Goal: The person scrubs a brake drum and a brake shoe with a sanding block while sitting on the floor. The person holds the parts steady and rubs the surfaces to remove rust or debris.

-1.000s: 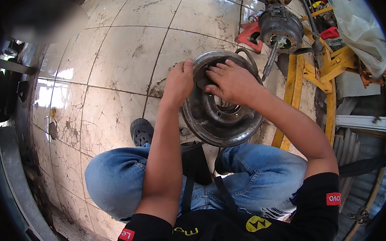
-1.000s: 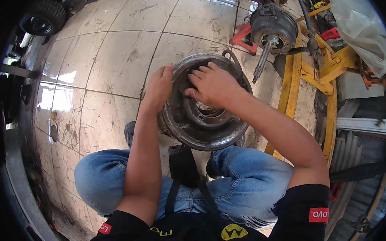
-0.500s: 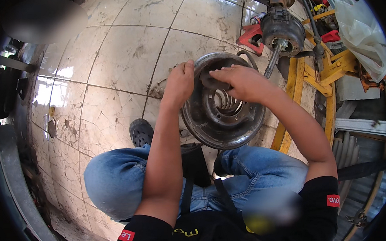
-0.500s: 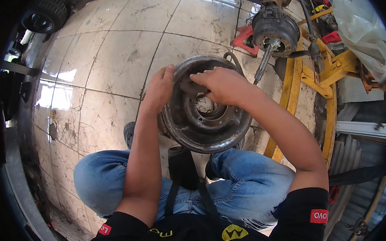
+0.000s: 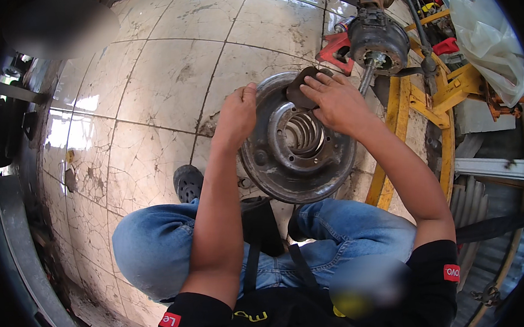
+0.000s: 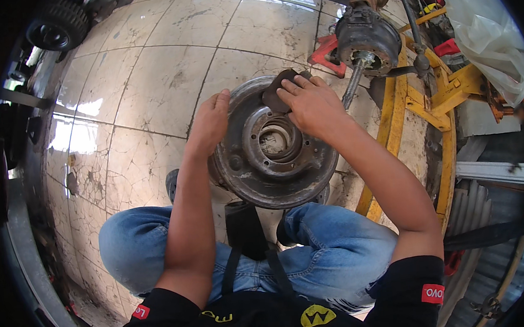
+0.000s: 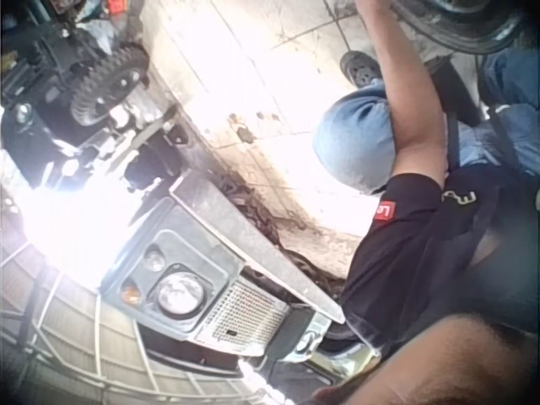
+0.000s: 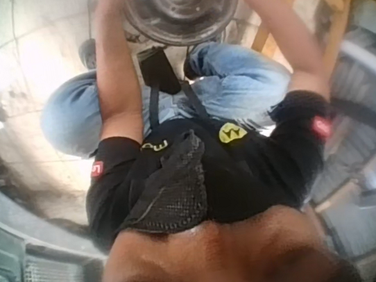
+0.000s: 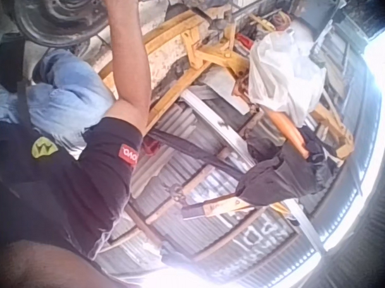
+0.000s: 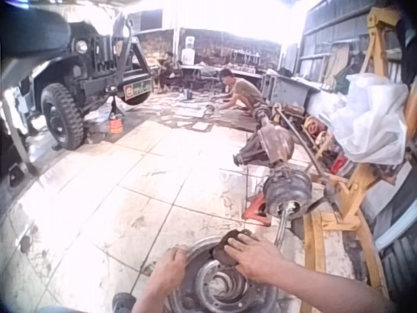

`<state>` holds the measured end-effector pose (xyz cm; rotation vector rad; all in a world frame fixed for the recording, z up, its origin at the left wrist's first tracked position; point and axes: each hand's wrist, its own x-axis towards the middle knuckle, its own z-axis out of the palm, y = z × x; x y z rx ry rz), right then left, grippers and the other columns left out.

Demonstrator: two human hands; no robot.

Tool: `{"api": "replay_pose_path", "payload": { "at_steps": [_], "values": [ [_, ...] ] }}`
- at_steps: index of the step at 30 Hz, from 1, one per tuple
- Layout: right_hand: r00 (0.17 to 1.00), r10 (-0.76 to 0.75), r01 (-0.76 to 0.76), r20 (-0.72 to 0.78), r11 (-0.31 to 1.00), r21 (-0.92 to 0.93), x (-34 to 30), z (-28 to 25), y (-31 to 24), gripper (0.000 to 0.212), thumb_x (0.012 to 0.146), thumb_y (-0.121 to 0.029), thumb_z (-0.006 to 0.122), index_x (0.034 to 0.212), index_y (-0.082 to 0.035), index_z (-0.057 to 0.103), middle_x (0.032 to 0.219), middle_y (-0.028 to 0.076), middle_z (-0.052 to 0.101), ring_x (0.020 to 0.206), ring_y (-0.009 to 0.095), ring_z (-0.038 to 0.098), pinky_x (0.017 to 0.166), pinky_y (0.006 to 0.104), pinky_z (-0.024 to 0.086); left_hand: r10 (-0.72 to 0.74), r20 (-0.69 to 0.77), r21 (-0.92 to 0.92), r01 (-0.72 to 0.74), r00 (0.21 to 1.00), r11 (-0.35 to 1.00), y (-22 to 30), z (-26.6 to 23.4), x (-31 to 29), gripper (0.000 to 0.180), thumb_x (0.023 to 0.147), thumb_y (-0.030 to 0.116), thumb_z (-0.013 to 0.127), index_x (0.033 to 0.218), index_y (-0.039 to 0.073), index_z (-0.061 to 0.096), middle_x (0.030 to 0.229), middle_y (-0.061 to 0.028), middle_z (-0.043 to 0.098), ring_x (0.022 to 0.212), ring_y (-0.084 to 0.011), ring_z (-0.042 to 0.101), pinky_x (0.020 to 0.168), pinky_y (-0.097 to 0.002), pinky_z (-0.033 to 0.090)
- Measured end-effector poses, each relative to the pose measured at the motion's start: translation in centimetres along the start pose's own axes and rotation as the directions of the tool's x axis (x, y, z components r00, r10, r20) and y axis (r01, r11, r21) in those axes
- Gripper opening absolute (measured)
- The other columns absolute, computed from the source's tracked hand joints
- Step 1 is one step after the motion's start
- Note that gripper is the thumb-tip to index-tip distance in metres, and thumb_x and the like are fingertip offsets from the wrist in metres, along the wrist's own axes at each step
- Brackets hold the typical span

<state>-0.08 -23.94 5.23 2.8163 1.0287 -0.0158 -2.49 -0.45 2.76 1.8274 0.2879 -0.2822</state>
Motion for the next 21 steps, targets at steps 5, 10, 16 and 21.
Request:
{"api": "replay_pose_path", "payload": {
  "at_steps": [5, 10, 16, 21],
  "values": [
    [0.999, -0.003, 0.007, 0.048, 0.997, -0.077, -0.8, -0.2, -0.6, 0.054, 0.094, -0.039, 0.05, 0.14, -0.01, 0.051, 0.148, 0.012, 0.047, 0.139, 0.03, 0.04, 0.114, 0.0453, 0.028, 0.012, 0.0, -0.084, -0.012, 1.0, 0.996, -0.6, 0.3, 0.1, 0.062, 0.102, 0.044, 0.045, 0.132, -0.01, 0.051, 0.124, -0.0222, 0.062, 0.118, -0.0288, 0.057, 0.102, -0.0339, 0.041],
    [0.999, 0.032, -0.032, -0.004, 0.999, -0.021, -1.0, 1.7, -1.0, 0.061, 0.099, -0.053, 0.037, 0.142, -0.012, 0.05, 0.15, 0.013, 0.043, 0.141, 0.031, 0.036, 0.117, 0.0474, 0.021, 0.045, 0.025, 0.051, -0.046, 0.999, 0.998, -0.8, 0.3, 0.4, 0.061, 0.101, 0.043, 0.048, 0.13, -0.01, 0.052, 0.121, -0.0236, 0.063, 0.115, -0.0287, 0.058, 0.1, -0.0354, 0.042],
    [0.992, 0.122, -0.124, -0.04, 0.99, -0.063, -1.1, 1.7, -2.6, 0.067, 0.099, -0.06, 0.032, 0.142, -0.011, 0.05, 0.15, 0.009, 0.044, 0.142, 0.029, 0.034, 0.119, 0.0493, 0.016, 0.098, 0.005, 0.206, -0.097, 0.995, 0.974, -1.0, 0.2, 0.6, 0.056, 0.1, 0.042, 0.05, 0.123, -0.009, 0.057, 0.109, -0.0285, 0.065, 0.107, -0.0385, 0.062, 0.093, -0.0407, 0.046],
    [0.988, 0.107, -0.105, 0.108, 0.994, -0.026, -1.9, 0.0, -2.0, 0.068, 0.099, -0.06, 0.03, 0.141, -0.011, 0.05, 0.149, 0.007, 0.045, 0.142, 0.028, 0.035, 0.119, 0.0511, 0.015, 0.118, -0.014, 0.279, -0.109, 0.993, 0.954, -0.2, 0.0, 0.1, 0.056, 0.099, 0.042, 0.05, 0.124, -0.007, 0.057, 0.111, -0.0315, 0.064, 0.11, -0.0441, 0.06, 0.094, -0.0433, 0.046]
  ]
}}
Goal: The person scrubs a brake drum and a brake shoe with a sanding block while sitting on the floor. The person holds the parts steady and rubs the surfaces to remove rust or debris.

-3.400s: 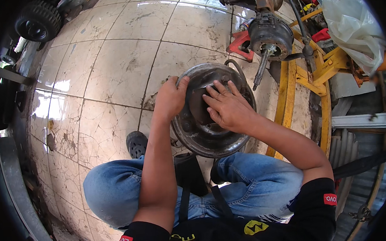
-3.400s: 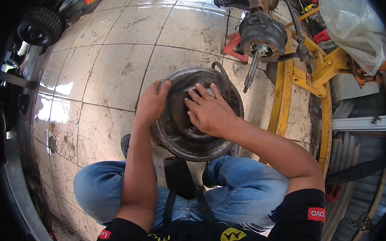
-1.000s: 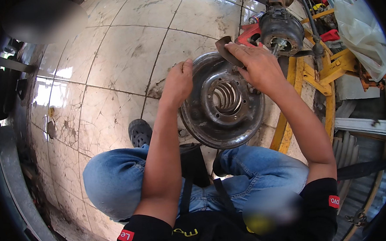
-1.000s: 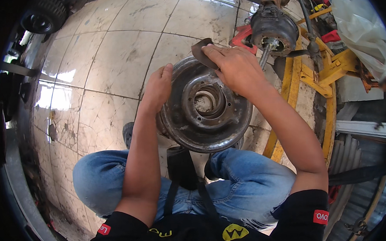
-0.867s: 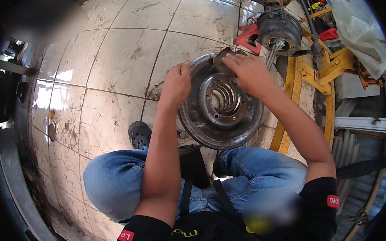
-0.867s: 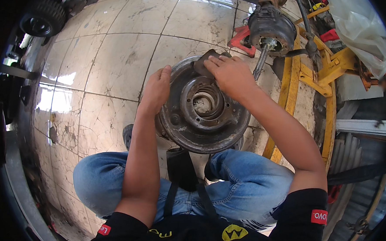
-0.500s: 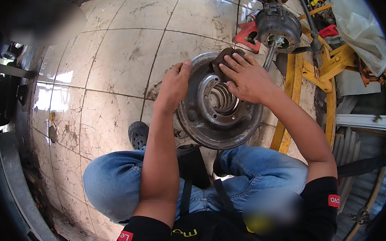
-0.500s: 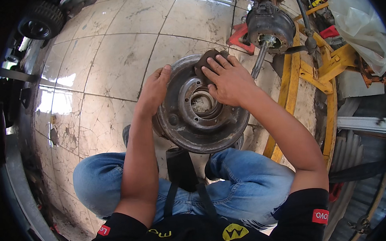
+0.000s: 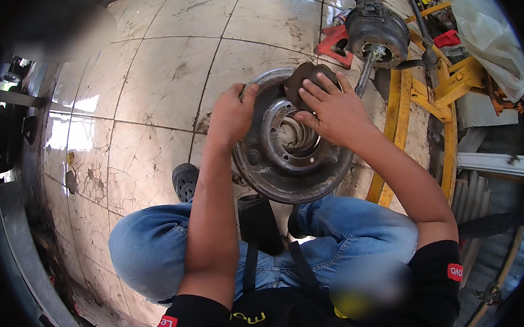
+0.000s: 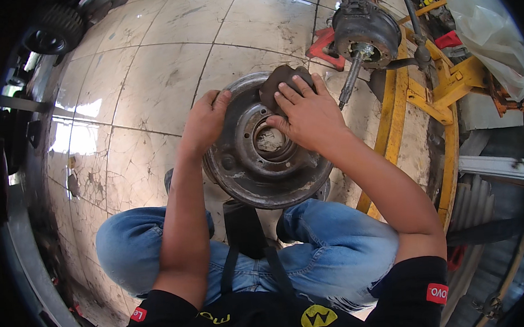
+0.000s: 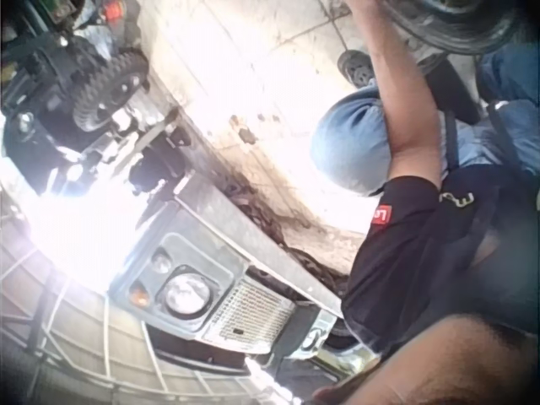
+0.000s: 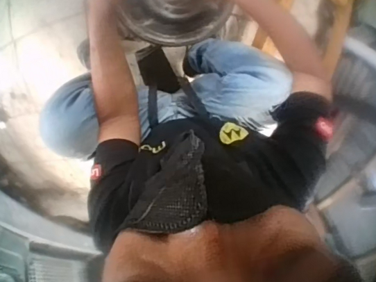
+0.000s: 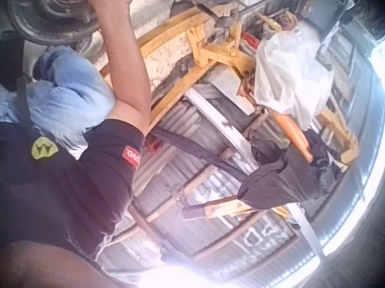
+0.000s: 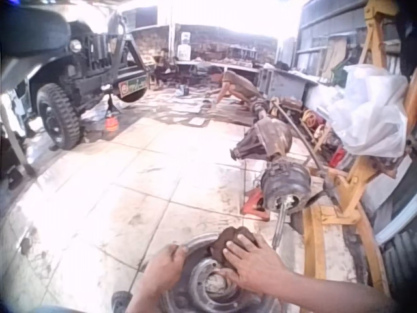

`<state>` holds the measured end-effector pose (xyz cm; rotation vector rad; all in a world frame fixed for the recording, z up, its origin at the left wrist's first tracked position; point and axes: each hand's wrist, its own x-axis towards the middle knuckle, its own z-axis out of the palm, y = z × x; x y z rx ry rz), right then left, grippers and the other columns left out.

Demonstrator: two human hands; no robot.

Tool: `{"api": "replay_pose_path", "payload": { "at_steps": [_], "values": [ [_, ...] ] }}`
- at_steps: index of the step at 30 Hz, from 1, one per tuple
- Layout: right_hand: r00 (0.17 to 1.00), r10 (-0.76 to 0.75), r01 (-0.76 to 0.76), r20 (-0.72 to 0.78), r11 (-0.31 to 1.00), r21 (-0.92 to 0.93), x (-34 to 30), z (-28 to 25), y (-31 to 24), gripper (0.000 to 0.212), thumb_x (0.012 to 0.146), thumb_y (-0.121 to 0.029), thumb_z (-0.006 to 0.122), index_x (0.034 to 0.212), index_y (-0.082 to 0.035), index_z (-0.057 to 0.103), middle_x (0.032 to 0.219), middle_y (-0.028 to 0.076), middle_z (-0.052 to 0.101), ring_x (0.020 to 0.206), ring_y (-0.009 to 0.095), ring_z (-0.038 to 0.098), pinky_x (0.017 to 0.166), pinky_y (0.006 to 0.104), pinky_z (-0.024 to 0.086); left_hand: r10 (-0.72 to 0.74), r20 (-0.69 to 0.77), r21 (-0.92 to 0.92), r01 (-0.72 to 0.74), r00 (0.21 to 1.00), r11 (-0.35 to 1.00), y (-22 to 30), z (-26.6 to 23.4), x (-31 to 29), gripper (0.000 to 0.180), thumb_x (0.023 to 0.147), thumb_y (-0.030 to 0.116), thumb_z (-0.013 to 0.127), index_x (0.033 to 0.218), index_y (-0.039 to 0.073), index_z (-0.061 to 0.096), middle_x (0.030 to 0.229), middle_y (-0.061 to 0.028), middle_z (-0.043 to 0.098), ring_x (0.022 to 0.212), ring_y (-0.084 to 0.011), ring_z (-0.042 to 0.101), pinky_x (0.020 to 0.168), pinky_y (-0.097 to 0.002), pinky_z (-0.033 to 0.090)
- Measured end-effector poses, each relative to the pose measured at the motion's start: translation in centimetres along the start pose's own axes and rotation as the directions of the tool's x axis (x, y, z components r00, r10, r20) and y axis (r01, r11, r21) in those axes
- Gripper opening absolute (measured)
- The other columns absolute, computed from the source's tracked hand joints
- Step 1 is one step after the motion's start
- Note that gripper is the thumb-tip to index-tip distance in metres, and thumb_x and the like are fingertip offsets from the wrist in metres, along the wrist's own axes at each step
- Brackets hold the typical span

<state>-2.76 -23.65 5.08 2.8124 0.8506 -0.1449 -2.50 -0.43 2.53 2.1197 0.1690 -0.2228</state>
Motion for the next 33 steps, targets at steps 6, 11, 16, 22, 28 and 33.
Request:
{"api": "replay_pose_path", "payload": {
  "at_steps": [6, 11, 16, 22, 28, 33],
  "values": [
    [0.987, -0.059, 0.059, -0.148, 0.998, -0.007, 0.9, 1.5, -0.2, 0.066, 0.1, -0.058, 0.03, 0.141, -0.01, 0.05, 0.148, 0.006, 0.047, 0.142, 0.025, 0.036, 0.118, 0.052, 0.015, 0.027, -0.011, -0.031, -0.027, 1.0, 0.999, -1.4, 0.7, 0.7, 0.056, 0.099, 0.042, 0.05, 0.123, -0.007, 0.057, 0.112, -0.0326, 0.063, 0.11, -0.0445, 0.06, 0.094, -0.0443, 0.046],
    [0.999, -0.044, 0.044, -0.024, 0.999, 0.014, 0.7, 0.2, 0.3, 0.067, 0.099, -0.058, 0.031, 0.141, -0.009, 0.049, 0.147, 0.006, 0.049, 0.139, 0.025, 0.04, 0.119, 0.0519, 0.015, 0.034, 0.003, 0.015, -0.034, 0.999, 0.999, -0.2, 0.2, 0.1, 0.057, 0.099, 0.042, 0.049, 0.123, -0.009, 0.057, 0.111, -0.0327, 0.063, 0.11, -0.0443, 0.06, 0.094, -0.0444, 0.046],
    [1.0, -0.015, 0.014, -0.015, 0.997, -0.071, 0.5, -0.3, -1.0, 0.067, 0.1, -0.058, 0.031, 0.141, -0.009, 0.049, 0.146, 0.006, 0.05, 0.138, 0.026, 0.042, 0.119, 0.0522, 0.015, 0.052, -0.022, 0.009, -0.052, 0.998, 0.999, -1.4, 0.4, 0.4, 0.056, 0.099, 0.043, 0.049, 0.12, -0.008, 0.058, 0.108, -0.0321, 0.064, 0.108, -0.0449, 0.061, 0.093, -0.045, 0.046],
    [0.998, 0.008, -0.007, 0.055, 1.0, -0.004, 0.7, -0.5, -0.7, 0.07, 0.099, -0.06, 0.029, 0.142, -0.008, 0.048, 0.147, 0.008, 0.048, 0.139, 0.026, 0.04, 0.119, 0.0521, 0.014, 0.04, -0.002, 0.019, -0.04, 0.999, 0.999, -0.4, 0.3, 0.2, 0.056, 0.099, 0.044, 0.048, 0.12, -0.007, 0.059, 0.108, -0.0317, 0.064, 0.107, -0.0449, 0.061, 0.093, -0.0456, 0.046],
    [0.992, 0.044, -0.033, 0.114, 0.994, -0.101, 0.7, -0.7, -1.8, 0.074, 0.099, -0.062, 0.026, 0.147, -0.008, 0.041, 0.151, 0.008, 0.044, 0.141, 0.028, 0.037, 0.119, 0.0515, 0.012, 0.059, -0.048, 0.029, -0.058, 0.997, 0.998, -1.2, 0.5, 0.4, 0.055, 0.099, 0.043, 0.048, 0.119, -0.007, 0.059, 0.108, -0.0314, 0.064, 0.107, -0.0446, 0.061, 0.093, -0.0461, 0.046],
    [0.999, 0.031, -0.032, -0.017, 0.998, -0.046, 0.8, 0.9, -1.2, 0.077, 0.098, -0.064, 0.025, 0.149, -0.008, 0.038, 0.154, 0.008, 0.039, 0.143, 0.028, 0.035, 0.119, 0.0516, 0.011, 0.02, -0.001, 0.048, -0.02, 1.0, 0.999, -0.3, 0.2, -0.1, 0.055, 0.1, 0.043, 0.047, 0.121, -0.006, 0.058, 0.11, -0.03, 0.064, 0.108, -0.0426, 0.061, 0.093, -0.0442, 0.046]
  ]
}}
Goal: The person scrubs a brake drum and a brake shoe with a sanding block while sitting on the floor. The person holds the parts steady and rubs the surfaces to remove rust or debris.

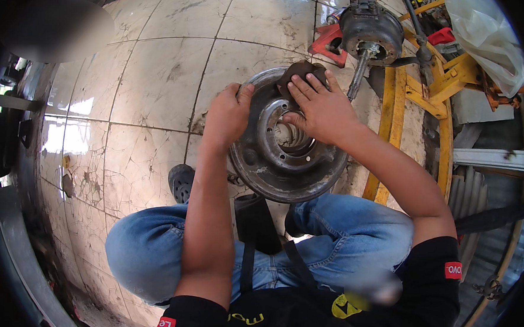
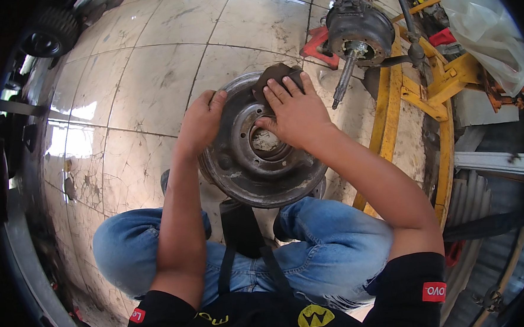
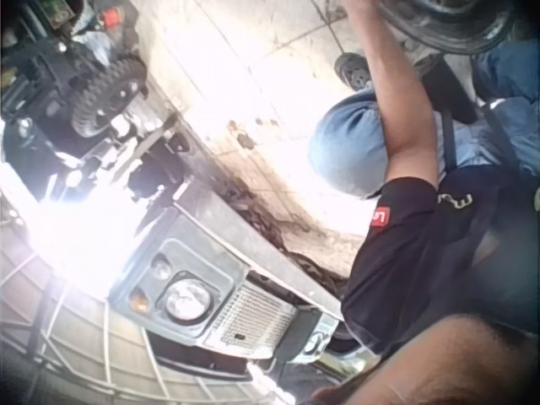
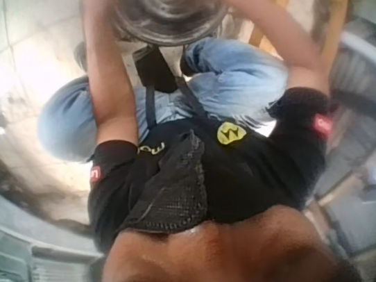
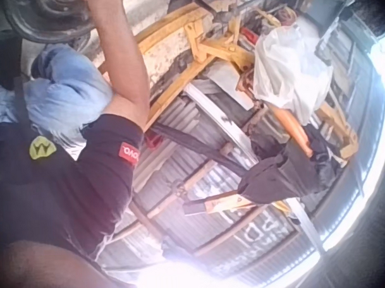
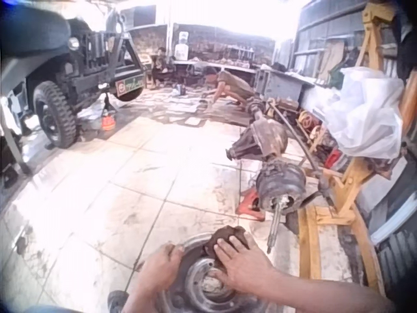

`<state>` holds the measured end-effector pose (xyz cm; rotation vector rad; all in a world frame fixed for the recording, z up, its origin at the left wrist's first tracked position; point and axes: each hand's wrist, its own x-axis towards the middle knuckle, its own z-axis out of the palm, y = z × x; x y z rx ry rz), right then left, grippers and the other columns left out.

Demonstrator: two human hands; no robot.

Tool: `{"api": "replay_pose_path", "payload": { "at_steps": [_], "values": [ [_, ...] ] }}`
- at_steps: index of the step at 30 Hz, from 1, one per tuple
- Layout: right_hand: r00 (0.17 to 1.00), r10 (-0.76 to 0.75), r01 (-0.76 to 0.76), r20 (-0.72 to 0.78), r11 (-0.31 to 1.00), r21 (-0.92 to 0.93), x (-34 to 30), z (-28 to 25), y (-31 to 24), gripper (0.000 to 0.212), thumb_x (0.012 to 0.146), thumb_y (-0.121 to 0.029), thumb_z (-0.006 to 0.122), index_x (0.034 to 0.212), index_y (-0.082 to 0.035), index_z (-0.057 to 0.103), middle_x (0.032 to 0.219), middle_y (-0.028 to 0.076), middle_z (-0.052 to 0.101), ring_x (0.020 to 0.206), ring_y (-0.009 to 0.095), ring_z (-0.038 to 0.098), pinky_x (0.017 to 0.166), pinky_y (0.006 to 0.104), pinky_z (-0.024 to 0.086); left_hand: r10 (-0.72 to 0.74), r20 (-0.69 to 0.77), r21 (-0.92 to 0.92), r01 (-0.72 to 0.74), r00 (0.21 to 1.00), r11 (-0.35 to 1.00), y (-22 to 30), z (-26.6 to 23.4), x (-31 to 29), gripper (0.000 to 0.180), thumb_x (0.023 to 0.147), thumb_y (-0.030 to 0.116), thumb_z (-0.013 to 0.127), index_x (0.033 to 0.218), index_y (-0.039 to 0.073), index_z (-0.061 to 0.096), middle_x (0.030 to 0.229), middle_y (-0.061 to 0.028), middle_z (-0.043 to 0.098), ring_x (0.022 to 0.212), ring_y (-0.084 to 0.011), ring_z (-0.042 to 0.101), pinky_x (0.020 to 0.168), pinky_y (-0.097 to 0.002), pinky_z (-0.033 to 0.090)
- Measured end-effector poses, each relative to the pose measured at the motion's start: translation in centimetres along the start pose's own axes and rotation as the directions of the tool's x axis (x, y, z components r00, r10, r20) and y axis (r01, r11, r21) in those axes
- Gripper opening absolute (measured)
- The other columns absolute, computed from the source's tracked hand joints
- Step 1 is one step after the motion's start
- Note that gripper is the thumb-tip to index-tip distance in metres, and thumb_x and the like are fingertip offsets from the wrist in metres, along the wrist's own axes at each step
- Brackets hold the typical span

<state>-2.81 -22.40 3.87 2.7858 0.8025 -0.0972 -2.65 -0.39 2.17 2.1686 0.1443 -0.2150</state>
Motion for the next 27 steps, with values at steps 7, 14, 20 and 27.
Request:
{"api": "replay_pose_path", "payload": {
  "at_steps": [7, 14, 20, 27],
  "values": [
    [1.0, 0.026, -0.025, 0.008, 0.997, -0.076, -0.3, -0.6, -1.0, 0.081, 0.097, -0.065, 0.024, 0.147, -0.003, 0.04, 0.152, 0.012, 0.041, 0.141, 0.031, 0.037, 0.119, 0.0522, 0.011, 0.015, -0.077, 0.006, -0.014, 0.997, 1.0, -1.0, 0.9, 0.3, 0.051, 0.1, 0.042, 0.047, 0.116, -0.005, 0.059, 0.103, -0.0272, 0.065, 0.102, -0.0396, 0.062, 0.089, -0.0422, 0.046],
    [0.993, 0.014, -0.013, 0.117, 1.0, -0.009, -0.2, -1.5, -1.3, 0.083, 0.096, -0.067, 0.024, 0.145, -0.002, 0.042, 0.151, 0.014, 0.042, 0.141, 0.031, 0.037, 0.119, 0.0532, 0.01, -0.038, -0.041, 0.024, 0.039, 0.998, 0.999, 0.1, 0.6, -0.4, 0.052, 0.1, 0.043, 0.047, 0.117, -0.005, 0.059, 0.104, -0.0277, 0.066, 0.103, -0.0425, 0.062, 0.089, -0.0442, 0.046],
    [0.999, 0.042, -0.04, 0.032, 0.997, -0.06, 0.5, -0.5, -1.3, 0.086, 0.096, -0.068, 0.023, 0.145, 0.0, 0.042, 0.15, 0.015, 0.044, 0.141, 0.031, 0.037, 0.119, 0.0534, 0.011, -0.004, -0.063, -0.007, 0.003, 0.998, 1.0, 0.0, 0.6, -0.1, 0.05, 0.1, 0.043, 0.047, 0.116, -0.003, 0.059, 0.103, -0.0275, 0.066, 0.103, -0.0437, 0.061, 0.089, -0.0462, 0.045],
    [0.998, 0.065, -0.065, -0.016, 0.997, -0.036, 0.1, -0.8, -0.8, 0.085, 0.096, -0.067, 0.027, 0.144, 0.001, 0.042, 0.149, 0.015, 0.045, 0.139, 0.033, 0.038, 0.119, 0.0531, 0.012, -0.02, -0.009, 0.017, 0.021, 1.0, 1.0, 0.4, 0.6, -0.5, 0.054, 0.1, 0.043, 0.046, 0.123, -0.005, 0.057, 0.113, -0.0298, 0.063, 0.111, -0.0438, 0.059, 0.094, -0.0444, 0.046]
  ]
}}
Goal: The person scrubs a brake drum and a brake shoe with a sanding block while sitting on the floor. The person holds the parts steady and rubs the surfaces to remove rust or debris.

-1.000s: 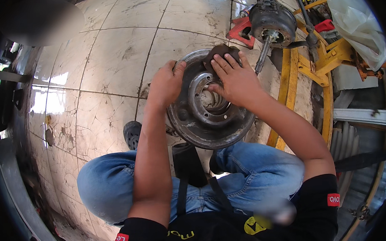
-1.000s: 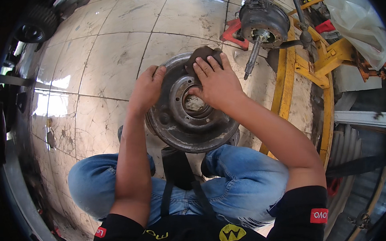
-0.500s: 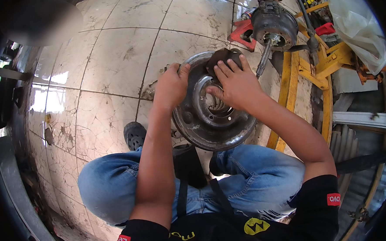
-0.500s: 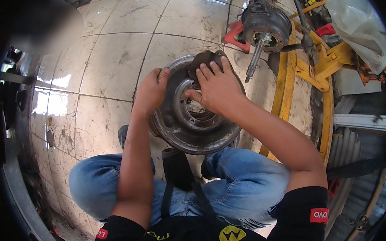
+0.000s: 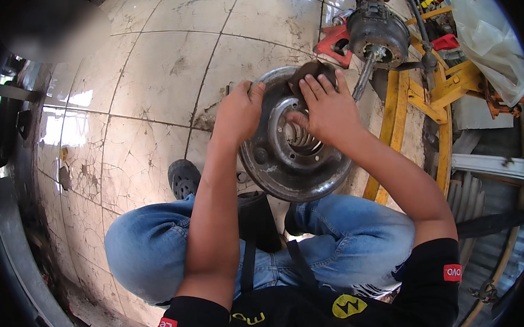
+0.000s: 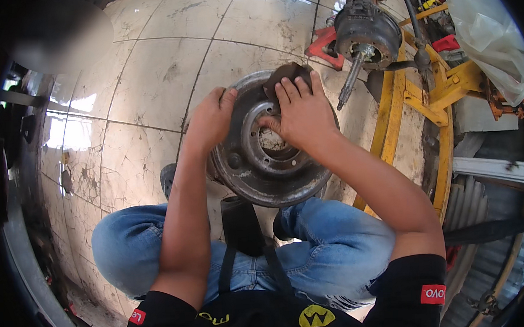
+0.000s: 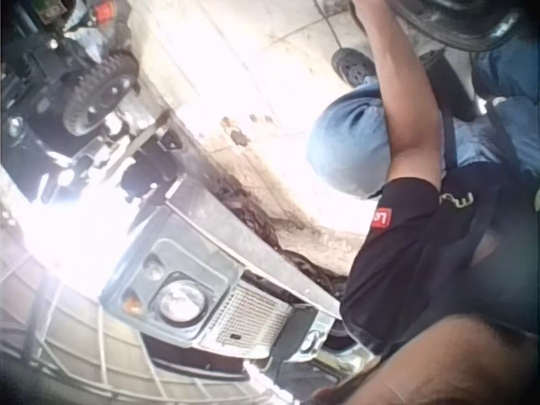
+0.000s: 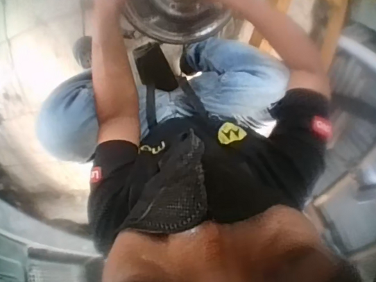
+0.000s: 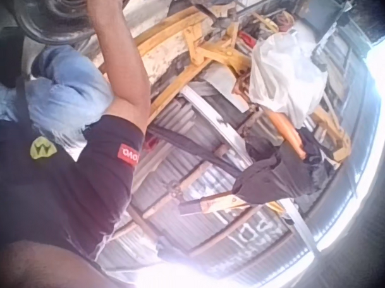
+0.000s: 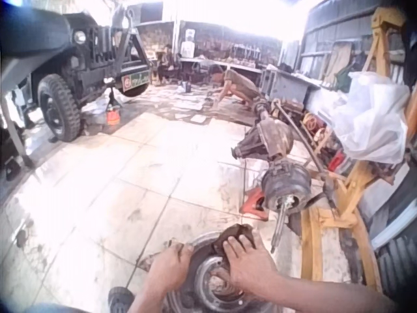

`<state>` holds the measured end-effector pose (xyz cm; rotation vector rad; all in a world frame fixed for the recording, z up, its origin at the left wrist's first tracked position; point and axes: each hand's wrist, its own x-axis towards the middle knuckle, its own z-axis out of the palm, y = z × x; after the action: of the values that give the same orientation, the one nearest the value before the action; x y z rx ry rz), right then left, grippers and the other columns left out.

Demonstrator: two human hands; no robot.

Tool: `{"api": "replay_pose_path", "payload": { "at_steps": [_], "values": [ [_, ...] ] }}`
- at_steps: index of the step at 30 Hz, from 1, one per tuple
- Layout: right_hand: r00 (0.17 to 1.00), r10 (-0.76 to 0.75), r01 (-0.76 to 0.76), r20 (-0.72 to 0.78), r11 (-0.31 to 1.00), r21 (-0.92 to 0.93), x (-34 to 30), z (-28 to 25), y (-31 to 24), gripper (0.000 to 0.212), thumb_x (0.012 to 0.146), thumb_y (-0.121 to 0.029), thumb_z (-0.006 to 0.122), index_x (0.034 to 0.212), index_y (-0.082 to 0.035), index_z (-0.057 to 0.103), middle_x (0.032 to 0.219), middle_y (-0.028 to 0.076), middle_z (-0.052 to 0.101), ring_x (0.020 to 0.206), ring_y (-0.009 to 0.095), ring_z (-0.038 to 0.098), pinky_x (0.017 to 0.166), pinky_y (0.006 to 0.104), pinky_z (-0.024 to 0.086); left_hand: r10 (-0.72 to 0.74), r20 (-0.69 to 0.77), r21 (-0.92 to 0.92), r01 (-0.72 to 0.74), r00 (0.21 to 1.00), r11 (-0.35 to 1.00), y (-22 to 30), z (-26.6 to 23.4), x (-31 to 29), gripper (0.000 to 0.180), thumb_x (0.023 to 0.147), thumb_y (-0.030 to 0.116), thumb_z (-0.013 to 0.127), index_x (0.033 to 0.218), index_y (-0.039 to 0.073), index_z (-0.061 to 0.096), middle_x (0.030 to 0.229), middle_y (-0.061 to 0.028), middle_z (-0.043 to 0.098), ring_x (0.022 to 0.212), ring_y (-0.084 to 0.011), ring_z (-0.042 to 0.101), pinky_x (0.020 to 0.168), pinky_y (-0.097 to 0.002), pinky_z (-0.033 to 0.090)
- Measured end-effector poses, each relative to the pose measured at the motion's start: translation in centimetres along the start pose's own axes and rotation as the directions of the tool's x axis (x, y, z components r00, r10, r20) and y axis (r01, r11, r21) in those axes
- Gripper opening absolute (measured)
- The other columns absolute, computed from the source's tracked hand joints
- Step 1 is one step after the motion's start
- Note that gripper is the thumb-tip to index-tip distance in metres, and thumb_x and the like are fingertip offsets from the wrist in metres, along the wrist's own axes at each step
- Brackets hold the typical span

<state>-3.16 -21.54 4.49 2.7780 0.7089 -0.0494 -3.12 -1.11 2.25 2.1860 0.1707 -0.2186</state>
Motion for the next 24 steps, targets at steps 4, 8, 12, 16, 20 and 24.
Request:
{"api": "replay_pose_path", "payload": {
  "at_steps": [4, 8, 12, 16, 20, 24],
  "values": [
    [0.995, -0.031, 0.032, 0.094, 0.999, -0.005, 0.3, -0.4, -0.4, 0.087, 0.096, -0.068, 0.023, 0.145, 0.001, 0.041, 0.15, 0.016, 0.043, 0.142, 0.033, 0.036, 0.119, 0.0527, 0.013, -0.005, -0.056, -0.008, 0.004, 0.998, 1.0, -0.2, 0.5, -0.1, 0.052, 0.1, 0.042, 0.046, 0.119, -0.004, 0.058, 0.109, -0.0305, 0.064, 0.109, -0.0447, 0.06, 0.092, -0.0447, 0.046],
    [0.994, -0.058, 0.056, 0.093, 0.998, 0.023, -0.9, -0.4, -0.5, 0.085, 0.097, -0.067, 0.02, 0.145, -0.001, 0.042, 0.15, 0.014, 0.043, 0.141, 0.03, 0.036, 0.119, 0.0527, 0.014, 0.02, 0.007, 0.008, -0.02, 1.0, 1.0, -0.3, 0.2, 0.3, 0.052, 0.1, 0.042, 0.046, 0.118, -0.005, 0.058, 0.109, -0.0311, 0.063, 0.109, -0.045, 0.059, 0.092, -0.0448, 0.046],
    [0.999, -0.031, 0.031, 0.017, 0.999, -0.025, 0.1, 0.4, 0.2, 0.083, 0.097, -0.066, 0.022, 0.145, -0.002, 0.042, 0.15, 0.014, 0.043, 0.141, 0.029, 0.037, 0.119, 0.0528, 0.014, -0.006, -0.004, -0.02, 0.006, 1.0, 1.0, 0.4, 0.1, 0.2, 0.053, 0.101, 0.042, 0.045, 0.12, -0.006, 0.057, 0.111, -0.0306, 0.064, 0.109, -0.045, 0.059, 0.093, -0.0448, 0.045],
    [0.995, -0.085, 0.083, 0.055, 0.996, 0.043, -0.9, 0.1, -0.7, 0.082, 0.097, -0.066, 0.025, 0.144, -0.001, 0.043, 0.149, 0.014, 0.045, 0.141, 0.03, 0.037, 0.118, 0.0523, 0.014, 0.011, -0.039, 0.009, -0.01, 0.999, 1.0, -0.4, 0.4, 0.4, 0.052, 0.101, 0.042, 0.045, 0.12, -0.005, 0.058, 0.111, -0.0308, 0.064, 0.11, -0.0449, 0.059, 0.093, -0.045, 0.045],
    [0.998, -0.034, 0.035, -0.048, 0.999, 0.02, 0.0, 0.8, 0.6, 0.084, 0.097, -0.066, 0.023, 0.143, 0.001, 0.044, 0.147, 0.016, 0.046, 0.139, 0.031, 0.039, 0.118, 0.0516, 0.014, -0.023, 0.039, -0.01, 0.023, 0.999, 1.0, 1.1, -0.2, 0.1, 0.054, 0.101, 0.042, 0.045, 0.122, -0.006, 0.057, 0.114, -0.0313, 0.062, 0.113, -0.0443, 0.058, 0.095, -0.0446, 0.045],
    [0.995, -0.083, 0.085, 0.061, 0.996, -0.021, -0.4, 0.4, -0.6, 0.083, 0.096, -0.067, 0.024, 0.145, -0.002, 0.043, 0.148, 0.013, 0.046, 0.14, 0.029, 0.038, 0.119, 0.0512, 0.014, 0.006, -0.049, 0.017, -0.005, 0.999, 1.0, 0.2, 0.3, -0.1, 0.054, 0.1, 0.041, 0.045, 0.122, -0.007, 0.057, 0.112, -0.0326, 0.063, 0.11, -0.0463, 0.059, 0.094, -0.0472, 0.045]
  ]
}}
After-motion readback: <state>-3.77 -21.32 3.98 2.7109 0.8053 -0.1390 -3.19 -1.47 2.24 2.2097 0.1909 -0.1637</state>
